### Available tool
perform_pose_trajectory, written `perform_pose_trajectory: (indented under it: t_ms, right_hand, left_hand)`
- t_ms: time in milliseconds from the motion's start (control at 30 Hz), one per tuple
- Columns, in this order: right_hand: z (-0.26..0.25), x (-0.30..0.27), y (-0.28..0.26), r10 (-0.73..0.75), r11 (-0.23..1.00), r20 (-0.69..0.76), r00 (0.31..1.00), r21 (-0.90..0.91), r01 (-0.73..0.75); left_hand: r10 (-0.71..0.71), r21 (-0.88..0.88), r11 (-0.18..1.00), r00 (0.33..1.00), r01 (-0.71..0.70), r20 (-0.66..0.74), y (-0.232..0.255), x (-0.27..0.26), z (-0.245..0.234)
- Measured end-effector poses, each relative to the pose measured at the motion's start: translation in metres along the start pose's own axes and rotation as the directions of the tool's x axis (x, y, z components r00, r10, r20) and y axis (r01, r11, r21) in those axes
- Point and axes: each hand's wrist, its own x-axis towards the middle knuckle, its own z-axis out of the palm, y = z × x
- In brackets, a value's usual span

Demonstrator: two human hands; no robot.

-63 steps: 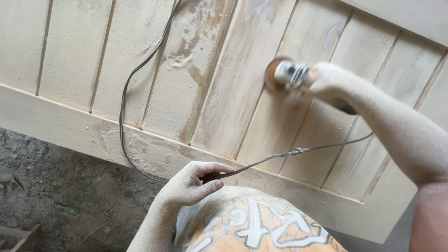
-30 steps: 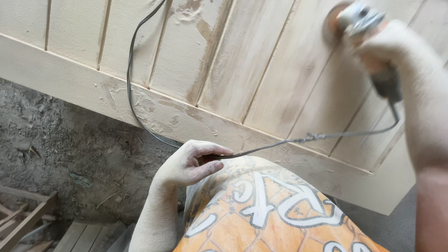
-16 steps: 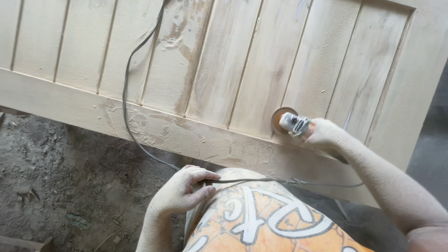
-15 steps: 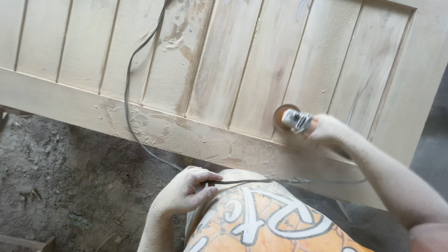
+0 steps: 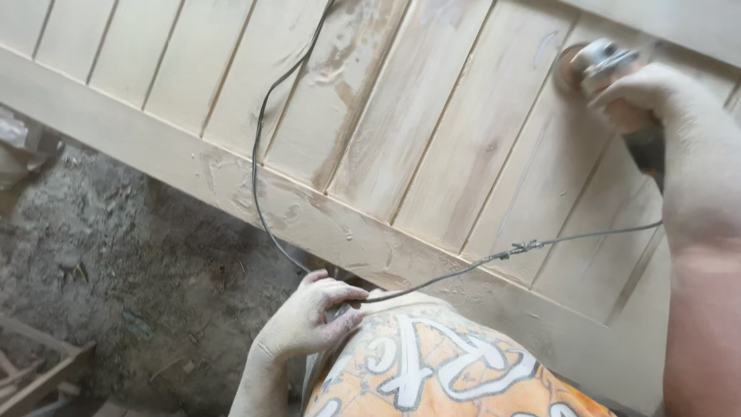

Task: The person uses a power sander to smooth the surface of a wooden door.

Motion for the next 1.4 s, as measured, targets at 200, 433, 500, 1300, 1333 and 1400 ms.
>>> perform_pose_trajectory:
  t_ms: [200, 433, 500, 1300, 1333, 1400]
  right_hand:
    - [-0.011, 0.024, 0.016, 0.019, 0.982, -0.079, 0.997, 0.191, -0.003]
    - [0.056, -0.070, 0.041, -0.043, 0.998, -0.025, 0.999, -0.050, 0.042]
    - [0.102, -0.121, 0.047, 0.087, 0.994, 0.077, 0.993, -0.076, -0.082]
    - [0.034, -0.008, -0.129, -0.024, 0.998, 0.020, 1.000, 0.066, 0.022]
    - [0.032, -0.012, -0.135, 0.000, 0.997, 0.022, 1.000, 0.078, -0.002]
    - [0.037, -0.014, -0.151, 0.013, 0.995, 0.034, 0.999, 0.101, -0.016]
  left_hand:
    - [-0.119, 0.075, 0.989, 0.989, 0.126, -0.088, -0.007, -0.007, 0.004]
    - [-0.376, 0.153, 0.898, 0.900, 0.413, -0.221, -0.028, -0.021, -0.015]
    - [-0.420, 0.133, 0.876, 0.869, 0.463, -0.261, -0.032, -0.030, -0.015]
    - [-0.327, -0.053, 0.945, 0.940, 0.323, -0.100, -0.075, -0.017, -0.009]
    - [-0.374, -0.039, 0.928, 0.923, 0.371, -0.090, -0.076, -0.017, -0.010]
    - [-0.405, -0.022, 0.914, 0.909, 0.405, -0.097, -0.074, -0.020, -0.009]
